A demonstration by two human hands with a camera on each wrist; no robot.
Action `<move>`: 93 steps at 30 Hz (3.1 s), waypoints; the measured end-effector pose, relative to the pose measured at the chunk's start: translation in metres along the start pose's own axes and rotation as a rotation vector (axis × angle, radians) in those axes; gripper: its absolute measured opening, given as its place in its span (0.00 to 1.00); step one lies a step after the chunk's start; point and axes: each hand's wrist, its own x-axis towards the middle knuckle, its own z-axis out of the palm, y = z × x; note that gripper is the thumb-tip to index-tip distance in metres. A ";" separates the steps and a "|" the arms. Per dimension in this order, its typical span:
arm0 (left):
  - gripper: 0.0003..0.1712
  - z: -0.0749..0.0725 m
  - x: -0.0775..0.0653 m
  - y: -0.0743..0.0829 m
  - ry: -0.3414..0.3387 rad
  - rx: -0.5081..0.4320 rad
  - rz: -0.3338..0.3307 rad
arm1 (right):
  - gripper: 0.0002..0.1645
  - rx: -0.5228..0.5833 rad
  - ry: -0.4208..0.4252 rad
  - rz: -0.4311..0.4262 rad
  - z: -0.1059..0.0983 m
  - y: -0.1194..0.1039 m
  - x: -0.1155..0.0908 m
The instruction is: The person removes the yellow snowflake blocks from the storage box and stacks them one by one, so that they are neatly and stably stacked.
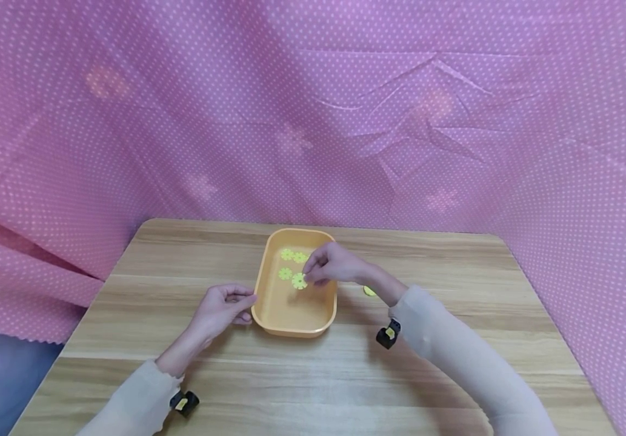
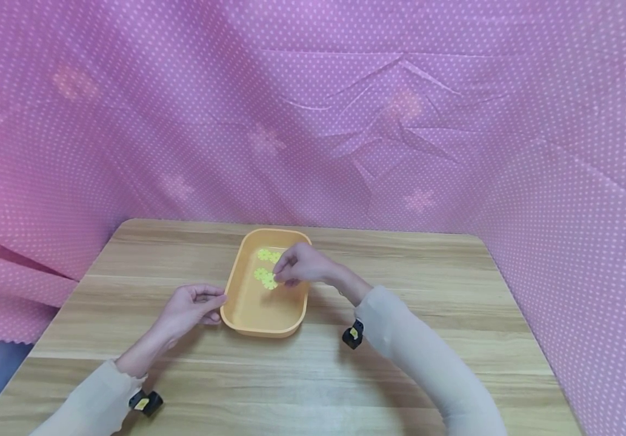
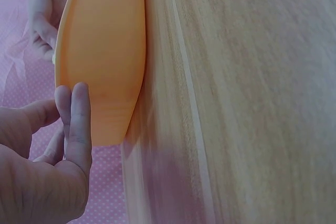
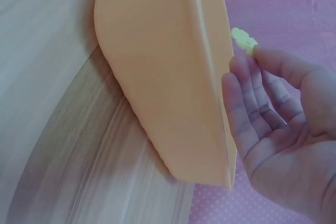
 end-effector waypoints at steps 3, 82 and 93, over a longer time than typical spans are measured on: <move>0.19 0.001 0.000 0.000 0.012 0.007 -0.010 | 0.10 0.014 0.020 0.013 -0.004 0.001 -0.006; 0.18 0.000 0.002 -0.002 0.020 0.000 -0.014 | 0.21 0.167 0.340 0.199 -0.059 0.128 -0.084; 0.18 0.001 0.000 -0.001 0.015 -0.005 -0.012 | 0.19 0.157 0.337 0.210 -0.059 0.132 -0.083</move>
